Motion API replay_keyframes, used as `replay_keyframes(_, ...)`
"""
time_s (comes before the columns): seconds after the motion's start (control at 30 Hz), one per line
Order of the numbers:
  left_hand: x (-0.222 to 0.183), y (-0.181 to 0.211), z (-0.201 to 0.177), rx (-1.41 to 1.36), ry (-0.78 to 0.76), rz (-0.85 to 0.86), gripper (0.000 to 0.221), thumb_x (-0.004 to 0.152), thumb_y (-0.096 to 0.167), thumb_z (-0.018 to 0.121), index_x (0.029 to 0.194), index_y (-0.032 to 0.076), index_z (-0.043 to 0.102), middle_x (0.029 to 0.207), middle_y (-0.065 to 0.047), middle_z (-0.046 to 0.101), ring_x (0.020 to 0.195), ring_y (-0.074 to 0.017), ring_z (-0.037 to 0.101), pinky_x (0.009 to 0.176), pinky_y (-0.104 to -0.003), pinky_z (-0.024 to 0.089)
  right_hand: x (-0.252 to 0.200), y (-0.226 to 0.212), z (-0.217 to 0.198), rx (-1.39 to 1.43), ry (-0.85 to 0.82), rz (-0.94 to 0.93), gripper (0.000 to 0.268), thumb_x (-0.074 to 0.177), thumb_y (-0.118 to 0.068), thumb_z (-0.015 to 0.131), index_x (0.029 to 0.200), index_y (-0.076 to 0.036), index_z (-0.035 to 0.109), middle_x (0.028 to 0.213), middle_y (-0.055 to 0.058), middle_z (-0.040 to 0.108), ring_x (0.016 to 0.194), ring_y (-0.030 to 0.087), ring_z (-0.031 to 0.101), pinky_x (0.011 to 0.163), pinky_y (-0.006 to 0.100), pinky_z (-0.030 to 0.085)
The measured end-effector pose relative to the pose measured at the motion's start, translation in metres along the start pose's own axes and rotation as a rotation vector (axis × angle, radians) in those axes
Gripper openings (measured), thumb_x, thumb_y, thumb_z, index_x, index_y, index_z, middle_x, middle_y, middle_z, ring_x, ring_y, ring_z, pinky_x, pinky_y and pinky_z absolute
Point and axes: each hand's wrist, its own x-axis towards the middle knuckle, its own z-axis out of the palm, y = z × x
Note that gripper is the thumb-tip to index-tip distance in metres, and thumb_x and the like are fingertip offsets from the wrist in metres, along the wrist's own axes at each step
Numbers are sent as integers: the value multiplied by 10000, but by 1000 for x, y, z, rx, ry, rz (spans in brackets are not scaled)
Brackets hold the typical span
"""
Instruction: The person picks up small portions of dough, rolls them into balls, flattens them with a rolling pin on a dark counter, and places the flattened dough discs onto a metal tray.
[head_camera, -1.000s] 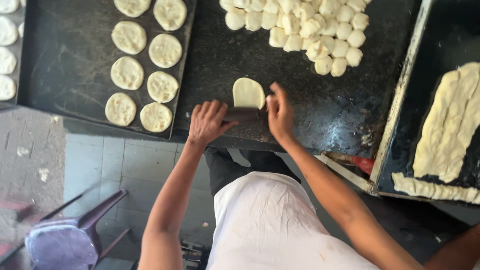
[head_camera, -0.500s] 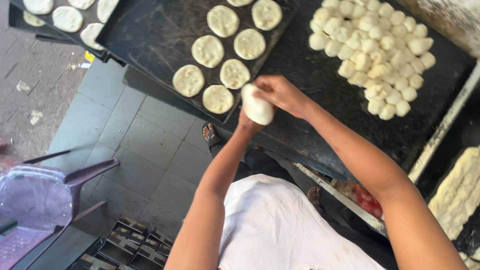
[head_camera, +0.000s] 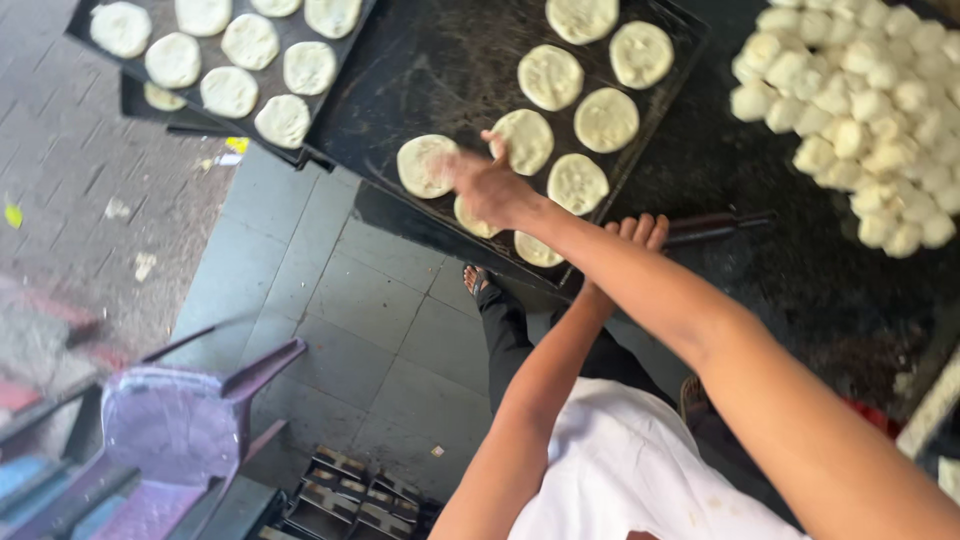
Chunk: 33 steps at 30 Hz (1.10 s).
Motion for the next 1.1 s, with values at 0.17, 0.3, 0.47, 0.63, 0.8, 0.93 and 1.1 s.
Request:
replay_keyframes(0.17, 4, -8, 24, 51, -160, 13, 535, 834, 209, 651, 1346, 63, 601, 1216, -93, 645, 1019, -244, 601, 841, -406, 454, -51, -5, -56, 410, 129, 417, 278, 1051, -166, 583, 1294, -72, 680, 1247, 96, 750, 1139, 169, 698, 973, 510, 466)
replay_keyframes(0.3, 17, -15, 30, -59, -789, -202, 246, 1125, 303, 537, 1254, 146, 675, 1150, -64, 697, 968, -223, 650, 827, -393, 477, -160, 30, -131, 387, 384, 966, 261, 1050, -290, 678, 1163, -65, 747, 1016, 98, 775, 825, 94, 690, 699, 297, 547)
replay_keyframes(0.47, 19, 6, -7, 150, -121, 83, 550, 895, 398, 727, 1306, 54, 603, 1208, -114, 661, 993, -274, 609, 821, -429, 449, -284, 116, -219, -205, 320, 1126, 361, 956, -386, 789, 983, -37, 703, 895, 114, 674, 829, 228, 617, 760, 408, 513)
replay_keyframes(0.63, 22, 15, -2, 219, -160, 48, 546, 942, 391, 731, 1338, 43, 590, 1227, -116, 651, 995, -273, 611, 824, -426, 434, -323, 214, -239, -755, -11, 767, 357, 916, -42, 617, 1261, -114, 675, 1236, 54, 741, 1427, 258, 422, 1087, 599, 269)
replay_keyframes(0.8, 23, 24, 3, 269, -40, -52, 530, 984, 355, 707, 1370, 20, 567, 1219, -133, 641, 1001, -294, 613, 806, -426, 427, -354, 177, -222, 49, 377, 800, 337, 1184, 4, 490, 1477, -121, 599, 1544, 89, 625, 1590, 170, 410, 1257, 511, 360)
replay_keyframes(0.93, 25, 30, 4, 352, 11, -140, 525, 1020, 330, 680, 1399, -6, 543, 1208, -154, 634, 972, -305, 604, 789, -433, 429, -377, 78, -222, -289, -48, 532, 588, 849, 19, 579, 1438, 14, 571, 1495, 273, 535, 1437, 429, 357, 1143, 619, 272)
replay_keyframes(1.1, 21, 27, 7, 396, 12, -128, 525, 1050, 326, 659, 1426, -15, 525, 1230, -159, 625, 975, -301, 601, 794, -421, 433, -365, 111, -208, -102, -2, 771, 530, 903, 13, 634, 1421, 41, 529, 1518, 261, 478, 1447, 448, 425, 1207, 524, 361)
